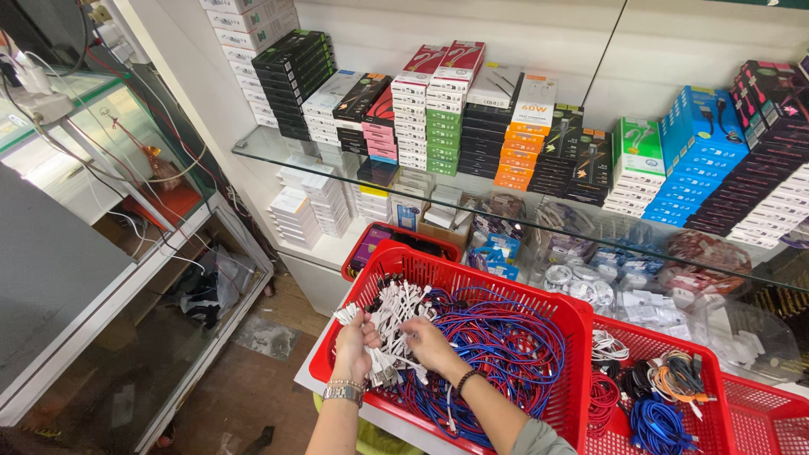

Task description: The person sorts tangled cables from a red basket by color and type, separating white, red, blue, and black cables into distinct piles within the basket. The hands repeatedly pick up, untangle, and place cables into organized groups.

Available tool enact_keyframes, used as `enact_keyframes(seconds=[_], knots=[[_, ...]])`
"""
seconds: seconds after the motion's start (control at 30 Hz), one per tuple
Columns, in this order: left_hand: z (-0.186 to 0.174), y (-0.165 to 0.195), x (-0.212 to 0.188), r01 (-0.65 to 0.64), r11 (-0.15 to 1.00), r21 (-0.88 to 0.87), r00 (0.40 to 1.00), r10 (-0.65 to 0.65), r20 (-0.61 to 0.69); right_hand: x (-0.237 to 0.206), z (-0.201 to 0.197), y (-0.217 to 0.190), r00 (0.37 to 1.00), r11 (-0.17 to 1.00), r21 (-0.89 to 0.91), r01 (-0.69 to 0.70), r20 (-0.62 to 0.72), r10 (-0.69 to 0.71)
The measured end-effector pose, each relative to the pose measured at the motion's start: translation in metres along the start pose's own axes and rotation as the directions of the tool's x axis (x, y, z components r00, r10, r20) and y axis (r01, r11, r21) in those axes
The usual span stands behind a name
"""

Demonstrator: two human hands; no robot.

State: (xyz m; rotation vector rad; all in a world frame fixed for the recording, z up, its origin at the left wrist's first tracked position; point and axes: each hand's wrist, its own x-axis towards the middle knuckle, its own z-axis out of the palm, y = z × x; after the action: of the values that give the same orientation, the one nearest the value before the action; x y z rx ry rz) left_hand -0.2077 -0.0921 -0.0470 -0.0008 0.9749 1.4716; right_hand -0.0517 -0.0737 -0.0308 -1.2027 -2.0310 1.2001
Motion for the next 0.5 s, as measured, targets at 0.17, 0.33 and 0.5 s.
enact_keyframes(seconds=[0.17,0.33,0.5], knots=[[-0.005,-0.003,-0.005,0.135,0.983,-0.125,0.990,-0.129,0.059,0.021,-0.027,-0.011,0.994,0.966,0.252,-0.049,-0.083,0.072],[0.004,-0.011,-0.006,0.157,0.983,-0.093,0.985,-0.150,0.082,0.010,-0.001,-0.001,0.994,0.896,-0.434,0.097,0.084,-0.067],[-0.001,-0.002,-0.006,0.162,0.984,-0.074,0.979,-0.152,0.133,0.008,0.009,0.005,0.991,0.962,-0.241,0.129,-0.002,-0.133]])
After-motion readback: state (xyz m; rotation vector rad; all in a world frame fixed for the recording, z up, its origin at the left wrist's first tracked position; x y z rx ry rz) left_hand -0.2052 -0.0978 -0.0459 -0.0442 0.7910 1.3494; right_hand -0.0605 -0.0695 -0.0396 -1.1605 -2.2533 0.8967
